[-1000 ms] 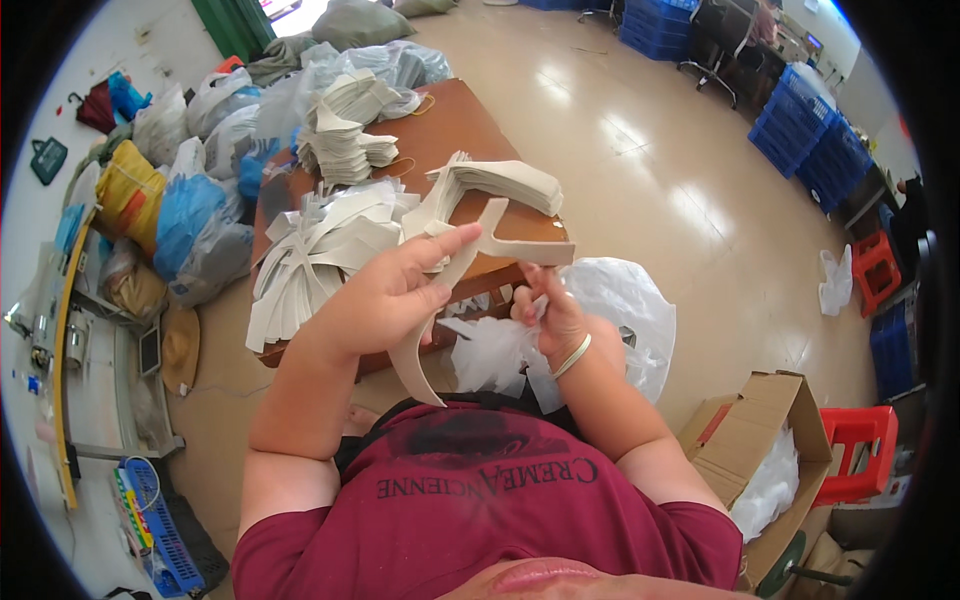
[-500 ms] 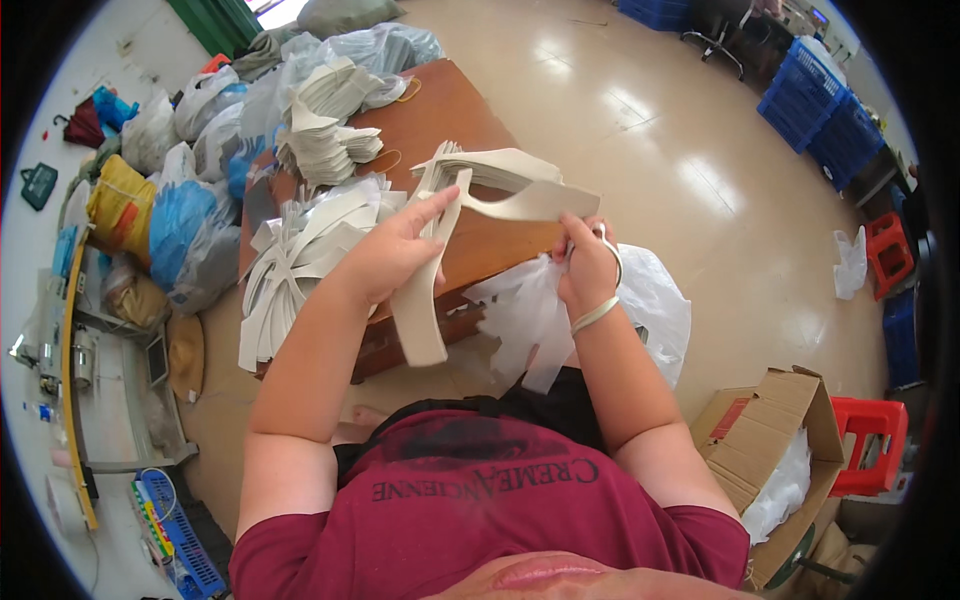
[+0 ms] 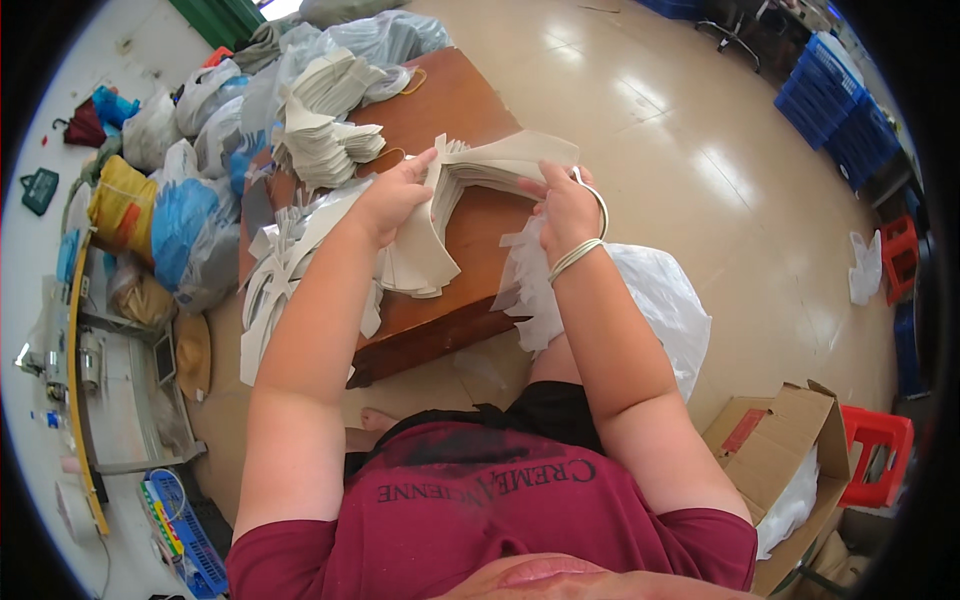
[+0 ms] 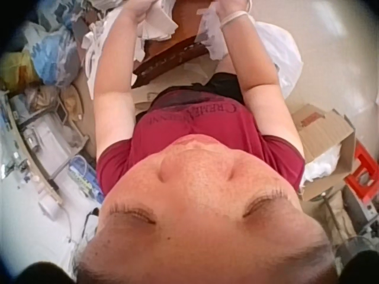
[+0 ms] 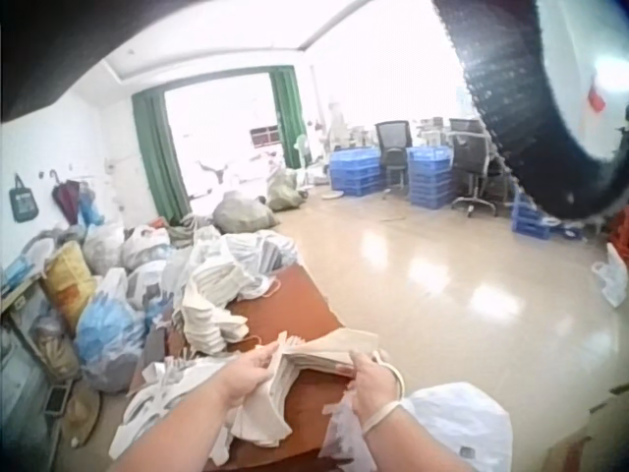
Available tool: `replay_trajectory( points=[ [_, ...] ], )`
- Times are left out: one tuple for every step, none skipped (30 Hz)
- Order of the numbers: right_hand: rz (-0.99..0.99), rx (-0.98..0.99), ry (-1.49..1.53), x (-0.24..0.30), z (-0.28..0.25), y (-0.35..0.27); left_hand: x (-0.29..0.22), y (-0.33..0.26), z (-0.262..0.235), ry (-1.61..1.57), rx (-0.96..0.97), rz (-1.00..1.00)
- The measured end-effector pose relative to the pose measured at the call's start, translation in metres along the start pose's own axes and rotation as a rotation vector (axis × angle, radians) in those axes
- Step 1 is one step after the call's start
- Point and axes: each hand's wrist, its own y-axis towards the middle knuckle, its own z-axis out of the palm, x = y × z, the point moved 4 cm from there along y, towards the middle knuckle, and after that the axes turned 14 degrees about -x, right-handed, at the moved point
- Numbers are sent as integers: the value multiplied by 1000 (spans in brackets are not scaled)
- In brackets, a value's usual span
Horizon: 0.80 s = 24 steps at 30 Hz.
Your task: Manually assemble and align shoe upper or lining components by peeling and sticking layers together.
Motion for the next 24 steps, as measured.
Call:
replay_trajectory(
  points=[
    [-17,6,-17,-1,-1,1,2,4,-1,38,-8,9],
    [-16,8,-19,-2,-1,1,5,7,-1,76,-16,18],
    [3,16,-38,-4,-2,0,7,9,0,74,-19,18],
    [22,23,-56,-5,-3,-1,8,10,-1,133,-51,37],
    [21,23,-56,-7,-4,-2,9,11,-2,192,-84,56],
    [-10,10,-58,-8,-7,-2,10,13,-3,192,-85,57],
    [-40,-3,-61,-9,-9,-2,10,14,-2,233,-63,45],
    [-41,-3,-62,-10,-12,-2,10,15,-2,274,-41,34],
    [-42,2,-76,-12,-15,-1,9,14,-1,273,-41,34],
    [-43,9,-91,-12,-18,0,5,12,1,355,-66,26],
    [-44,9,-92,-13,-20,1,4,11,2,438,-90,18],
    [-44,17,-93,-13,-22,2,4,13,3,437,-89,18],
    [-41,24,-94,-13,-23,0,3,14,3,589,-96,83],
    [-38,20,-95,-11,-24,-2,2,14,4,741,-100,151],
    [-28,73,-166,-9,-22,-6,4,13,6,742,-96,148],
    [-11,132,-237,-6,-17,-13,-1,7,6,887,-153,174],
    [-9,131,-236,1,-15,-20,-6,4,6,1031,-207,206],
    [-51,250,-548,7,-10,-29,-4,3,5,1032,-206,205],
    [-98,373,-859,9,-5,-36,-6,2,2,1061,-253,264],
    [-185,468,-965,8,-1,-47,-8,1,0,1089,-301,323],
    [-188,475,-964,4,-1,-52,-9,0,-3,1091,-309,322],
    [-176,597,-983,-5,-1,-58,-9,0,-6,1006,-363,229],
    [-159,721,-999,-17,-2,-64,-7,-1,-10,921,-413,133],
    [-166,756,-1000,-27,-3,-65,-2,2,-15,922,-416,132]
  ],
)
